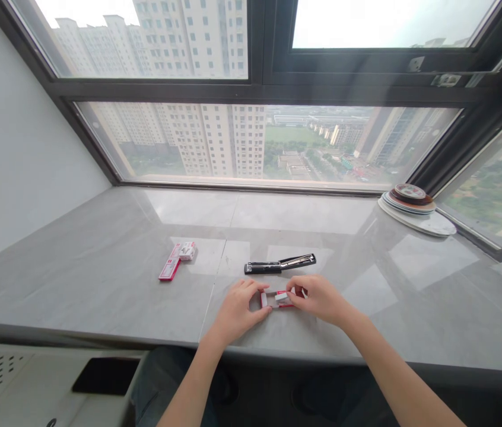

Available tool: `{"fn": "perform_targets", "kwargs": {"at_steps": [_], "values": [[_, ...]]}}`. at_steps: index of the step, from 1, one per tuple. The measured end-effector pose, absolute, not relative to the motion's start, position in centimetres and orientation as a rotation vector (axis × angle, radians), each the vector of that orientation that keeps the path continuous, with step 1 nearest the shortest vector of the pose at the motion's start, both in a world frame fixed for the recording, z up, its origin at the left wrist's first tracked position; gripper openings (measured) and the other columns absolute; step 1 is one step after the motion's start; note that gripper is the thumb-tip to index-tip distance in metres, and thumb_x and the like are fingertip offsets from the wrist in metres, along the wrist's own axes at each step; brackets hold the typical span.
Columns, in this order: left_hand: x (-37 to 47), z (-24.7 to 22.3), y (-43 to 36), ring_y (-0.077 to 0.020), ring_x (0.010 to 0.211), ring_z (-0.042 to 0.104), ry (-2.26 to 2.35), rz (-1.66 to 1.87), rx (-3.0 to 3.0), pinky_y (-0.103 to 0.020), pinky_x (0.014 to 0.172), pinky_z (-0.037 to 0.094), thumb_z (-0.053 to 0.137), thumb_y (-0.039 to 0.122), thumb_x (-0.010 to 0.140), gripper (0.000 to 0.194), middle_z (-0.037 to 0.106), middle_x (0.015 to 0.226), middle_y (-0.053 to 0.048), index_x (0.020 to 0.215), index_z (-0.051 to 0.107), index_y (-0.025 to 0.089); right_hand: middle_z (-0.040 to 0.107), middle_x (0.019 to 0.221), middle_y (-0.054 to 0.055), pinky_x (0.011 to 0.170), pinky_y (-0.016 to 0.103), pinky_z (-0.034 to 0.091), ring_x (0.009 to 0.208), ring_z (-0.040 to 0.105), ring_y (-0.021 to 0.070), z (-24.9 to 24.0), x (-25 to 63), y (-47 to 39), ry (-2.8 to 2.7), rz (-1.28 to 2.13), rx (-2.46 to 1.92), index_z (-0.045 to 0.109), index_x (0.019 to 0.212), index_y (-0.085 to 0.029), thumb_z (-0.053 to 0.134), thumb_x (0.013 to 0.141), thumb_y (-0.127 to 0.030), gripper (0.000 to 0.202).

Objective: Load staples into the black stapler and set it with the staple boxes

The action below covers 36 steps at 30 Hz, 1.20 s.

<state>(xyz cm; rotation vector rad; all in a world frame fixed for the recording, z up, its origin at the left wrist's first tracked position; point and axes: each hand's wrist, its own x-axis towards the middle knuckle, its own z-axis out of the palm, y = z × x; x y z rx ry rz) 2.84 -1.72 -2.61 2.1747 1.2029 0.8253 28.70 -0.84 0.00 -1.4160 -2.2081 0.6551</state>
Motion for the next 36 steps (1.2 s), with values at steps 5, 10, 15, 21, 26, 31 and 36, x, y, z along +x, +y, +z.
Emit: {"fn": "perform_targets", "kwargs": {"at_steps": [5,10,15,21,26,31,36], "values": [[2.9,-2.9,-1.6,-0.0227,0.106,0.063,1.294,0.912,2.073,-0.037,0.096,0.05,0.066,0.039,0.096,0.034,0.068,0.113,-0.004,0.129,0.067,0.031,0.065,0.076,-0.001,0.064,0.028,0.041,0.066,0.055,0.0168,-1.7,31.1,-2.9,-1.979,0.752,-1.441,0.077,0.116,-0.026,0.071,0.089,-0.042,0.032],[4.4,-3.6,-1.9,-0.0239,0.094,0.066,1.408,0.873,2.08,-0.039,0.088,0.047,0.05,0.032,0.104,0.028,0.073,0.092,-0.003,0.121,0.071,0.027,0.066,0.086,0.001,0.068,0.028,0.043,0.072,0.057,0.0169,-1.4,29.5,-3.0,-2.127,0.763,-1.386,0.081,0.109,-0.031,0.074,0.088,-0.041,0.025],[4.4,-3.8,-2.3,-0.0215,0.084,0.067,1.345,0.842,2.041,-0.037,0.085,0.047,0.047,0.031,0.105,0.027,0.072,0.086,0.0,0.123,0.066,0.028,0.066,0.091,0.001,0.07,0.028,0.044,0.072,0.059,0.0163,-0.8,28.2,-2.4,-2.177,0.721,-1.394,0.08,0.113,-0.032,0.077,0.086,-0.042,0.029],[1.4,-3.2,3.0,-0.0283,0.119,0.059,1.651,1.002,2.066,-0.043,0.102,0.045,0.068,0.038,0.093,0.035,0.067,0.126,-0.008,0.126,0.066,0.027,0.065,0.088,-0.001,0.067,0.028,0.04,0.07,0.059,0.0147,-0.8,26.6,-2.4,-2.178,0.643,-1.391,0.082,0.105,-0.036,0.071,0.094,-0.047,0.019],[1.5,-3.8,4.8,-0.0318,0.146,0.04,1.499,0.821,2.156,-0.054,0.121,0.027,0.078,0.043,0.086,0.023,0.06,0.146,-0.003,0.105,0.074,0.03,0.065,0.083,0.0,0.069,0.029,0.041,0.071,0.06,0.0158,-0.7,25.4,-2.3,-2.206,0.622,-1.352,0.082,0.101,-0.032,0.064,0.1,-0.041,0.02],[3.1,-4.8,1.1,-0.0295,0.151,0.036,1.38,0.807,2.173,-0.06,0.128,0.007,0.075,0.046,0.09,0.021,0.059,0.149,0.002,0.108,0.072,0.034,0.067,0.087,0.001,0.071,0.029,0.042,0.072,0.06,0.0164,-0.4,25.7,-1.2,-2.075,0.559,-1.416,0.079,0.11,-0.03,0.06,0.102,-0.038,0.023],[3.6,-4.5,-0.3,-0.0273,0.15,0.038,1.431,0.827,2.148,-0.056,0.129,0.008,0.076,0.046,0.089,0.021,0.06,0.147,0.004,0.107,0.072,0.035,0.065,0.084,-0.001,0.069,0.028,0.042,0.069,0.058,0.0148,-0.4,25.9,-0.5,-2.141,0.604,-1.39,0.08,0.106,-0.029,0.062,0.102,-0.037,0.02]]}}
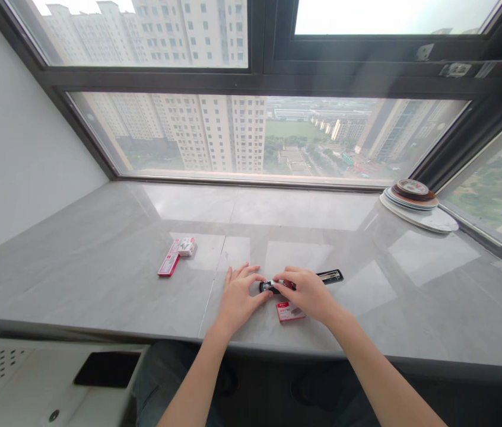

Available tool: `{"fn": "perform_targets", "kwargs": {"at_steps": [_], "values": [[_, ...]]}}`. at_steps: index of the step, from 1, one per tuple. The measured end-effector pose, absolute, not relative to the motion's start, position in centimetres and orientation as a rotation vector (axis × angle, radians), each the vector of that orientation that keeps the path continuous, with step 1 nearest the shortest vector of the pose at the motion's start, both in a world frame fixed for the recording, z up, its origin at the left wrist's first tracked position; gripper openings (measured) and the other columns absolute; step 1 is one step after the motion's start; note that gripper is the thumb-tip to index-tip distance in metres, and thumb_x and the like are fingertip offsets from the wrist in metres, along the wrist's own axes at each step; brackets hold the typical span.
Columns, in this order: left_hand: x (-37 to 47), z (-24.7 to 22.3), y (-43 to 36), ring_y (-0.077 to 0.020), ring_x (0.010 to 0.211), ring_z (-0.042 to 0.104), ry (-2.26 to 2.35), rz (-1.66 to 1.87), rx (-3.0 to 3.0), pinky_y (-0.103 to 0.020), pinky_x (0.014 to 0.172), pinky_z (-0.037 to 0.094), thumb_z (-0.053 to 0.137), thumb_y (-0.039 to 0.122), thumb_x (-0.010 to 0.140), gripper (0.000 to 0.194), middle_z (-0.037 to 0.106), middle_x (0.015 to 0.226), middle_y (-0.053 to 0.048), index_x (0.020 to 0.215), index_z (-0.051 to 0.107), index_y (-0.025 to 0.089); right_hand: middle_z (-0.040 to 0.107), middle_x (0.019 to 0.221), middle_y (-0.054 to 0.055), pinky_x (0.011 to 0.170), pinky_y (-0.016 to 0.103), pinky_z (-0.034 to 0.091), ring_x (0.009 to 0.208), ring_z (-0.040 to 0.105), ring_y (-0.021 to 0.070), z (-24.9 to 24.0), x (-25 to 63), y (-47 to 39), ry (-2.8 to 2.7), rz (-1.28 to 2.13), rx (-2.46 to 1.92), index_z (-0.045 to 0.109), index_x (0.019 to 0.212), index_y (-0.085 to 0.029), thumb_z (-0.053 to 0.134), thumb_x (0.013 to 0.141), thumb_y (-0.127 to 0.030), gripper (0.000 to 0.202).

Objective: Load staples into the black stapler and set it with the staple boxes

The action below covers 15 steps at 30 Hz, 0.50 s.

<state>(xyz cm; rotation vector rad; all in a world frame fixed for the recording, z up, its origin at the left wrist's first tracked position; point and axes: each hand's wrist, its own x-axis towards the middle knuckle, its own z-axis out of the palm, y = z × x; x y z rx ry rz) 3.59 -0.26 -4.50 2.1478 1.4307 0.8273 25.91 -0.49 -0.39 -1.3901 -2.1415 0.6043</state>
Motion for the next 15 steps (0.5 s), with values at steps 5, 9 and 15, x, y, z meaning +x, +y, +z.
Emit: {"fn": "perform_targets", "kwargs": {"at_steps": [5,9,15], "values": [[3.6,-4.3,0.0,-0.0268,0.149,0.04,1.44,0.817,2.162,-0.054,0.13,0.012,0.077,0.045,0.088,0.021,0.061,0.145,0.004,0.106,0.072,0.035,0.064,0.083,0.0,0.071,0.027,0.042,0.07,0.059,0.015,-0.4,25.6,-0.7,-2.167,0.586,-1.405,0.08,0.106,-0.029,0.06,0.103,-0.034,0.021],[3.6,-4.4,0.0,-0.027,0.149,0.04,1.447,0.822,2.164,-0.054,0.13,0.013,0.077,0.044,0.088,0.02,0.061,0.145,0.004,0.105,0.072,0.035,0.066,0.082,-0.001,0.07,0.028,0.04,0.072,0.06,0.0162,-0.3,25.9,-0.9,-2.199,0.552,-1.428,0.078,0.113,-0.03,0.062,0.101,-0.035,0.021],[3.6,-4.4,0.0,-0.0275,0.15,0.04,1.448,0.834,2.16,-0.055,0.129,0.015,0.078,0.046,0.087,0.022,0.061,0.144,0.003,0.104,0.071,0.034,0.067,0.072,0.0,0.061,0.029,0.033,0.067,0.058,0.0172,1.0,26.6,-1.4,-2.125,0.533,-1.592,0.075,0.088,-0.024,0.062,0.099,-0.041,0.024]]}}
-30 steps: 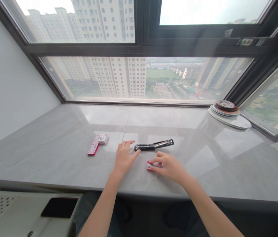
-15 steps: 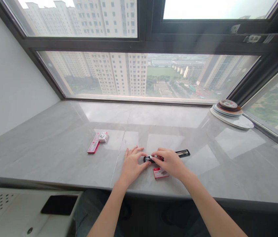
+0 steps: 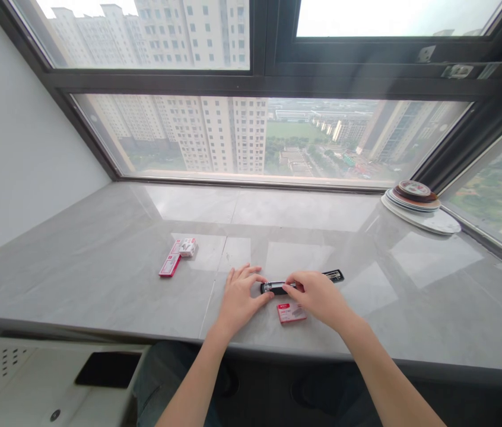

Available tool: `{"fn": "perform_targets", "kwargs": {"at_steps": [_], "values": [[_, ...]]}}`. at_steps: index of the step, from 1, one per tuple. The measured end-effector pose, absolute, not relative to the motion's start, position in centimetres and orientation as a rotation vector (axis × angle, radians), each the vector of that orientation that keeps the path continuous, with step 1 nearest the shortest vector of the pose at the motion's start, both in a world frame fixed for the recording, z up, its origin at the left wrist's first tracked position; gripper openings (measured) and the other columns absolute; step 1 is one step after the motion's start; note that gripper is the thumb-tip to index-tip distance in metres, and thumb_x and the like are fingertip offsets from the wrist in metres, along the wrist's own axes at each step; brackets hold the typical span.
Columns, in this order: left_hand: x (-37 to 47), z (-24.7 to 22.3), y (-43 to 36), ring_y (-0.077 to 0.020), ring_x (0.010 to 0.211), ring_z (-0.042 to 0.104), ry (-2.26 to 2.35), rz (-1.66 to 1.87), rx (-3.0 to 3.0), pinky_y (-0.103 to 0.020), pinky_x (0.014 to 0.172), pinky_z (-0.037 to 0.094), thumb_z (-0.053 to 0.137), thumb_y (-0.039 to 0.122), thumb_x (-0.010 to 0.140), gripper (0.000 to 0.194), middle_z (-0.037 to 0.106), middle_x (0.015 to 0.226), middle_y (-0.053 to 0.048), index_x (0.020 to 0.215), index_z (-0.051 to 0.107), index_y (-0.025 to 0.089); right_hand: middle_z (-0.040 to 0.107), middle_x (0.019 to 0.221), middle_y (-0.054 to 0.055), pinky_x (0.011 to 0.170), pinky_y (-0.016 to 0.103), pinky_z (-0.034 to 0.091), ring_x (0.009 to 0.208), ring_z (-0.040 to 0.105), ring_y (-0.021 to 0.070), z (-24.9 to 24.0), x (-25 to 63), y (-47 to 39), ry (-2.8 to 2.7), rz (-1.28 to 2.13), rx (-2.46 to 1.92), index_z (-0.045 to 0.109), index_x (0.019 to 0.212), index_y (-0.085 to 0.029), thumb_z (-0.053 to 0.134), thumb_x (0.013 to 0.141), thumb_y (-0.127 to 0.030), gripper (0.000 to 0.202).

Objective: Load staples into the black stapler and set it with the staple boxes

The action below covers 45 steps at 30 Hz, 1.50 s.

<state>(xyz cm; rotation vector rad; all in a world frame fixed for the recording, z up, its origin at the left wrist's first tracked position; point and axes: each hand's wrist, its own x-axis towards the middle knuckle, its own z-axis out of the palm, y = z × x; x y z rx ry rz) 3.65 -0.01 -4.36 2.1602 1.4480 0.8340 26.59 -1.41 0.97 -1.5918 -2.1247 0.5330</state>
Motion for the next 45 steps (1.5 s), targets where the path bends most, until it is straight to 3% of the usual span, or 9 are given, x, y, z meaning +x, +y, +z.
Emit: {"fn": "perform_targets", "kwargs": {"at_steps": [3,8,12,15,25,32,37,42,45], "values": [[3.7,-4.3,-0.1,-0.027,0.149,0.04,1.452,0.833,2.162,-0.054,0.129,0.014,0.077,0.045,0.088,0.021,0.062,0.144,0.003,0.104,0.071,0.033,0.066,0.068,0.0,0.061,0.029,0.033,0.064,0.056,0.0168,1.3,26.3,-2.0,-2.121,0.69,-1.536,0.075,0.086,-0.024,0.058,0.1,-0.042,0.029],[3.7,-4.3,-0.2,-0.0261,0.149,0.041,1.456,0.835,2.17,-0.054,0.129,0.015,0.076,0.043,0.089,0.02,0.062,0.143,0.003,0.105,0.07,0.033,0.068,0.077,0.001,0.065,0.03,0.042,0.07,0.058,0.0195,0.0,28.7,-3.8,-1.785,0.991,-1.523,0.076,0.119,-0.026,0.057,0.099,-0.053,0.039],[3.8,-4.3,-0.1,-0.0265,0.15,0.04,1.463,0.828,2.159,-0.053,0.129,0.015,0.076,0.042,0.089,0.019,0.062,0.143,0.003,0.104,0.07,0.033,0.071,0.087,0.004,0.071,0.031,0.044,0.079,0.061,0.0215,-1.0,33.1,-5.2,-1.59,1.031,-1.635,0.079,0.107,-0.022,0.06,0.095,-0.059,0.043],[3.8,-4.3,-0.1,-0.0274,0.149,0.04,1.461,0.827,2.159,-0.053,0.129,0.016,0.076,0.042,0.089,0.019,0.062,0.143,0.002,0.105,0.071,0.032,0.063,0.075,0.001,0.063,0.029,0.039,0.069,0.053,0.0177,-1.1,33.9,-5.5,-1.562,0.996,-1.666,0.078,0.11,-0.023,0.06,0.095,-0.059,0.043],[3.7,-4.3,-0.2,-0.0272,0.149,0.041,1.453,0.82,2.201,-0.052,0.129,0.018,0.073,0.043,0.091,0.021,0.061,0.144,0.002,0.109,0.071,0.034,0.05,0.057,-0.005,0.058,0.028,0.032,0.057,0.046,0.0156,-0.5,24.2,-3.7,-1.735,0.93,-1.556,0.072,0.106,-0.023,0.056,0.099,-0.046,0.028],[3.7,-4.6,0.0,-0.0277,0.15,0.04,1.451,0.822,2.19,-0.053,0.129,0.016,0.072,0.042,0.091,0.02,0.062,0.144,0.001,0.108,0.07,0.033,0.04,0.057,-0.007,0.05,0.025,0.025,0.052,0.033,0.0118,-2.5,30.5,-5.3,-1.333,1.152,-1.639,0.068,0.109,-0.018,0.062,0.092,-0.064,0.049],[3.7,-4.6,0.0,-0.0283,0.15,0.039,1.438,0.824,2.177,-0.054,0.128,0.017,0.073,0.043,0.091,0.02,0.062,0.144,0.002,0.108,0.071,0.033,0.053,0.068,-0.005,0.046,0.025,0.021,0.049,0.03,0.0092,-2.2,34.6,-3.3,-1.135,1.153,-1.638,0.059,0.134,-0.021,0.071,0.083,-0.07,0.071],[3.7,-4.3,-0.1,-0.0277,0.149,0.04,1.445,0.829,2.17,-0.053,0.128,0.018,0.074,0.043,0.091,0.02,0.062,0.143,0.001,0.107,0.071,0.032,0.061,0.082,0.002,0.056,0.026,0.032,0.066,0.047,0.0136,0.5,32.8,0.1,-1.462,1.173,-1.326,0.069,0.109,-0.019,0.08,0.077,-0.065,0.058],[3.7,-4.1,-0.2,-0.0272,0.149,0.041,1.443,0.825,2.18,-0.052,0.128,0.019,0.074,0.043,0.09,0.021,0.062,0.143,0.002,0.108,0.071,0.033,0.053,0.07,-0.004,0.059,0.027,0.032,0.063,0.044,0.0127,1.1,30.2,1.3,-1.719,1.07,-1.326,0.069,0.096,-0.021,0.081,0.078,-0.058,0.043]]}}
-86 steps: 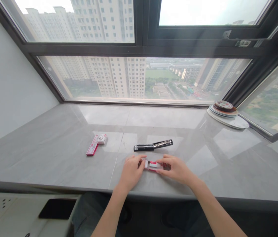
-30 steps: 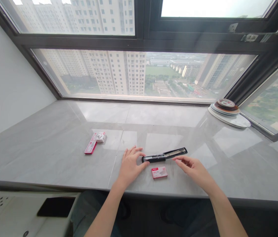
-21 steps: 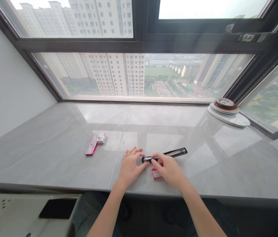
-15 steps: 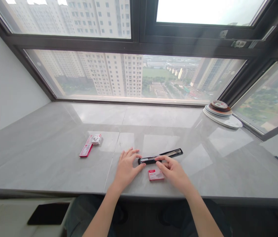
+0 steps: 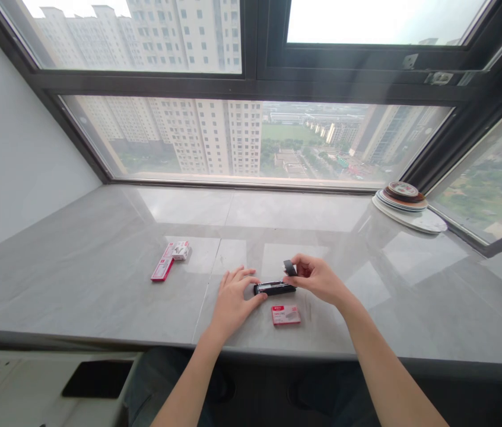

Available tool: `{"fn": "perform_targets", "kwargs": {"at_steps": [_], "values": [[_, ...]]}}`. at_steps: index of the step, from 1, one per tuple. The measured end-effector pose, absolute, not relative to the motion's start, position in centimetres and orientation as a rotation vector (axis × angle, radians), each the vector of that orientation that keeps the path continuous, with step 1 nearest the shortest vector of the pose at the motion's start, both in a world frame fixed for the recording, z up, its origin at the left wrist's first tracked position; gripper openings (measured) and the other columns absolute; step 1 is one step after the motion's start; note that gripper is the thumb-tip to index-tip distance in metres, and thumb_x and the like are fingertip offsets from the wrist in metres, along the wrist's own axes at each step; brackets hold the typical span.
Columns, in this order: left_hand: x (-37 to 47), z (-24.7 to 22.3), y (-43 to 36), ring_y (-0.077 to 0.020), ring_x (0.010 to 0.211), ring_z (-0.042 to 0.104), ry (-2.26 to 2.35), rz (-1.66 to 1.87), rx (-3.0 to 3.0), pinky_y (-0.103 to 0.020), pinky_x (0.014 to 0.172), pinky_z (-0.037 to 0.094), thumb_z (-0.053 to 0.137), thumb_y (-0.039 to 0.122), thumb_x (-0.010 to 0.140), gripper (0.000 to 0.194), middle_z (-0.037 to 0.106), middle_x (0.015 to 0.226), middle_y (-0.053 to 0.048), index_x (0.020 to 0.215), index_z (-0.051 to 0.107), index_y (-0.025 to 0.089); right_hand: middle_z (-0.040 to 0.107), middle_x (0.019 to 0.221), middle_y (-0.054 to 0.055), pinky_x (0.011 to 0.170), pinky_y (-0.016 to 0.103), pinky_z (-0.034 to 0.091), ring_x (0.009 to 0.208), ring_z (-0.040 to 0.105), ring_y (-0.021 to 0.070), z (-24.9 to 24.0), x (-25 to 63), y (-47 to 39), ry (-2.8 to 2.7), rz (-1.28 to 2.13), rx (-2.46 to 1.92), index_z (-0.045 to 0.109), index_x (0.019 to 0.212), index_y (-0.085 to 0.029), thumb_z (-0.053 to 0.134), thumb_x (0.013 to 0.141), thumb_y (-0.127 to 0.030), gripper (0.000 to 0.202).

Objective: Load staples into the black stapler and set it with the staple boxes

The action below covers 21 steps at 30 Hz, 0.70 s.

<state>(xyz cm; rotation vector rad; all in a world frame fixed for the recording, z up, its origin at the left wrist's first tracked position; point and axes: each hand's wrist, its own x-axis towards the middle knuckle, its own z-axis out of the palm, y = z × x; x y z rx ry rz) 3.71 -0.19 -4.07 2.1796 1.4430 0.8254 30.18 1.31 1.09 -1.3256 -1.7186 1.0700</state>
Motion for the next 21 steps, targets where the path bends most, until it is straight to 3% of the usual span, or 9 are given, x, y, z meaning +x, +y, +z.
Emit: {"fn": "perform_targets", "kwargs": {"at_steps": [3,10,12,15,18,21], "values": [[3.7,-4.1,-0.1,-0.0274,0.149,0.04,1.448,0.818,2.19,-0.052,0.127,0.02,0.074,0.043,0.091,0.021,0.062,0.143,0.002,0.11,0.071,0.034,0.042,0.061,-0.009,0.057,0.026,0.028,0.058,0.038,0.0108,0.8,27.7,1.8,-1.932,0.944,-1.36,0.069,0.089,-0.022,0.082,0.079,-0.05,0.033],[3.6,-3.9,-0.2,-0.0286,0.146,0.042,1.451,0.854,2.196,-0.053,0.127,0.021,0.07,0.036,0.092,0.024,0.062,0.142,-0.001,0.115,0.067,0.03,0.05,0.063,-0.007,0.059,0.026,0.028,0.061,0.048,0.0123,1.3,26.6,1.1,-2.198,0.768,-1.415,0.074,0.102,-0.025,0.071,0.087,-0.037,0.019],[4.1,-3.2,-0.8,-0.0265,0.141,0.048,1.457,0.931,2.15,-0.051,0.124,0.028,0.06,0.024,0.094,0.027,0.062,0.14,-0.003,0.12,0.065,0.029,0.051,0.064,-0.006,0.059,0.026,0.029,0.061,0.048,0.0129,1.5,27.2,1.1,-2.183,0.759,-1.448,0.074,0.102,-0.026,0.066,0.091,-0.04,0.02],[6.0,-1.5,-2.2,-0.0215,0.126,0.058,1.259,0.919,2.197,-0.045,0.118,0.04,0.04,0.001,0.086,0.048,0.067,0.129,-0.002,0.114,0.067,0.03,0.051,0.064,-0.006,0.058,0.026,0.029,0.06,0.048,0.014,0.8,28.2,1.8,-2.019,0.607,-1.63,0.07,0.096,-0.024,0.069,0.087,-0.049,0.026],[7.8,-0.2,-3.4,-0.0222,0.127,0.059,0.83,0.638,2.411,-0.047,0.128,0.029,0.041,-0.005,0.074,0.063,0.07,0.126,0.004,0.11,0.071,0.037,0.05,0.061,-0.006,0.057,0.027,0.03,0.059,0.049,0.0151,-0.6,29.0,2.5,-1.828,0.572,-1.769,0.066,0.094,-0.022,0.07,0.084,-0.058,0.037],[6.8,0.4,-3.5,-0.025,0.131,0.057,0.759,0.506,2.468,-0.05,0.131,0.022,0.048,-0.002,0.074,0.069,0.068,0.133,0.005,0.124,0.068,0.042,0.051,0.057,-0.006,0.055,0.026,0.032,0.056,0.051,0.0161,-2.2,29.6,2.3,-1.655,0.752,-1.758,0.066,0.105,-0.02,0.06,0.09,-0.067,0.049]]}}
